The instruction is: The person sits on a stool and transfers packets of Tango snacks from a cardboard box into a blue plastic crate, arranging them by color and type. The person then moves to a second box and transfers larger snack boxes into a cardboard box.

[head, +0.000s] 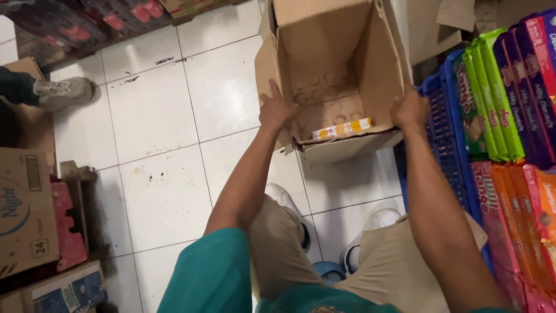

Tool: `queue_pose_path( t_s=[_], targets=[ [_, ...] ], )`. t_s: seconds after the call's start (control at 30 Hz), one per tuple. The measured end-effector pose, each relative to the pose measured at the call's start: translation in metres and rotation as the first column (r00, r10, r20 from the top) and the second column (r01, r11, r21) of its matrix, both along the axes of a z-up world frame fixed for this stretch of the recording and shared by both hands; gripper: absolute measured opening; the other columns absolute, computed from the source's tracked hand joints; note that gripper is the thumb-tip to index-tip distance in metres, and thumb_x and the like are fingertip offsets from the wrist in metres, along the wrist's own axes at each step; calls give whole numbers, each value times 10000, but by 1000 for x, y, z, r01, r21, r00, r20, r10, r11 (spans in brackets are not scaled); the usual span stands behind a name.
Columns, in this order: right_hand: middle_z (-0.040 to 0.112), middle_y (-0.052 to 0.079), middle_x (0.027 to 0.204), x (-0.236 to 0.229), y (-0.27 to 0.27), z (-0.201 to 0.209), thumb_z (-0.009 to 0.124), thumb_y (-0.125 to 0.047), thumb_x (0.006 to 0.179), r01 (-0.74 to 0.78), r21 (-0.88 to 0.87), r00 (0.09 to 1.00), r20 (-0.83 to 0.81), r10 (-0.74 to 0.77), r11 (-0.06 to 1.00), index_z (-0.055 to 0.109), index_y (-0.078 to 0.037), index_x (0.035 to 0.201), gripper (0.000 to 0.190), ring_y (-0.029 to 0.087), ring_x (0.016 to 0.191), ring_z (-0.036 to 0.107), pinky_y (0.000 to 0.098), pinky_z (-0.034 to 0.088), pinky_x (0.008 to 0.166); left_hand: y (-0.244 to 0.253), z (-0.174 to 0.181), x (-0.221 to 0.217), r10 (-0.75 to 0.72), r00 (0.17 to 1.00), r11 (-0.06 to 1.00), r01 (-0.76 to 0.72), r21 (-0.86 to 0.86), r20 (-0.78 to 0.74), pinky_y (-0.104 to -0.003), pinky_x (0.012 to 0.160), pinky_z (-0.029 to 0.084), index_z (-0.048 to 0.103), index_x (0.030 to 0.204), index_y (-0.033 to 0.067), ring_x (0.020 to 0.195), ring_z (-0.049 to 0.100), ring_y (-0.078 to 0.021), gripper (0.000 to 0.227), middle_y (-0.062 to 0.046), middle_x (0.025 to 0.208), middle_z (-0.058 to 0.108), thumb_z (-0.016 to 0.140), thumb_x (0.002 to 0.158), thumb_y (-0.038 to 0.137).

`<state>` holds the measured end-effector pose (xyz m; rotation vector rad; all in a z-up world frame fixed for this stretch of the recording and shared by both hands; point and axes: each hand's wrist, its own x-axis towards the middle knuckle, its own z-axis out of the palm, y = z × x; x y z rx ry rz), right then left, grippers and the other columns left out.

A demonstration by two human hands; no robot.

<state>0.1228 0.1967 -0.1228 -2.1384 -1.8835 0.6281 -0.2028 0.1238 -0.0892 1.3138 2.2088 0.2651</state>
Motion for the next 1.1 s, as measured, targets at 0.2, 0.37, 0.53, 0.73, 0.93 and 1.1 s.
queue_pose_path(
  t_s=[0.2, 0.37, 0.53, 0.73, 0.93, 1.1],
  targets=[
    [750, 225, 1021, 10, -5, 28, 680, -231, 990, 17, 223, 985, -171, 22, 975, 754, -163, 1267, 294, 489, 985, 695, 576, 546, 859, -4, 14, -8, 89, 993, 996, -88, -19, 76, -700, 983, 507, 131, 1646, 102, 1266, 535, -578, 1049, -289, 1426, 404, 692, 806, 385],
    [700, 169, 797, 20, -17, 46, 722, -184, 983, 56, 387, 962, -268, 54, 920, 783, -159, 1222, 248, 424, 818, 712, 503, 549, 752, -14, 56, -17, 86, 960, 974, -138, 180, 268, -666, 1026, 474, 301, 1571, 33, 1246, 579, -575, 943, -331, 1338, 543, 679, 750, 298],
    [774, 210, 1025, 16, -63, 127, 682, -201, 942, -25, 600, 967, -188, 172, 799, 770, -45, 1259, 364, 399, 847, 718, 477, 519, 768, -53, 134, -13, 78, 952, 933, -175, 315, 297, -450, 862, 546, 482, 1403, 217, 1056, 715, -377, 741, -127, 1193, 756, 576, 697, 421],
    [789, 97, 963, 34, -125, 215, 693, -112, 954, -85, 778, 937, -151, 316, 623, 813, -16, 1231, 316, 210, 742, 719, 362, 559, 636, -132, 214, 0, -53, 956, 848, -110, 518, 289, -500, 775, 561, 357, 1511, 218, 958, 726, -460, 726, -265, 1188, 741, 373, 820, 438],
    [759, 149, 1018, 72, -200, 270, 778, 30, 964, -174, 853, 899, -66, 432, 492, 834, 124, 1274, 329, 207, 845, 688, 342, 565, 592, -226, 298, 30, -73, 953, 797, -122, 592, 296, -410, 709, 492, 480, 1389, 215, 814, 635, -329, 691, -136, 954, 745, 425, 705, 288],
    [680, 142, 871, 68, -295, 326, 684, -29, 915, -139, 458, 920, -267, 286, 878, 691, 29, 1473, 561, 216, 636, 604, 389, 502, 431, -291, 306, 31, -105, 943, 876, -62, 479, 315, -443, 770, 508, 439, 1463, 219, 932, 671, -430, 735, -227, 1134, 729, 385, 732, 271]
  ],
)
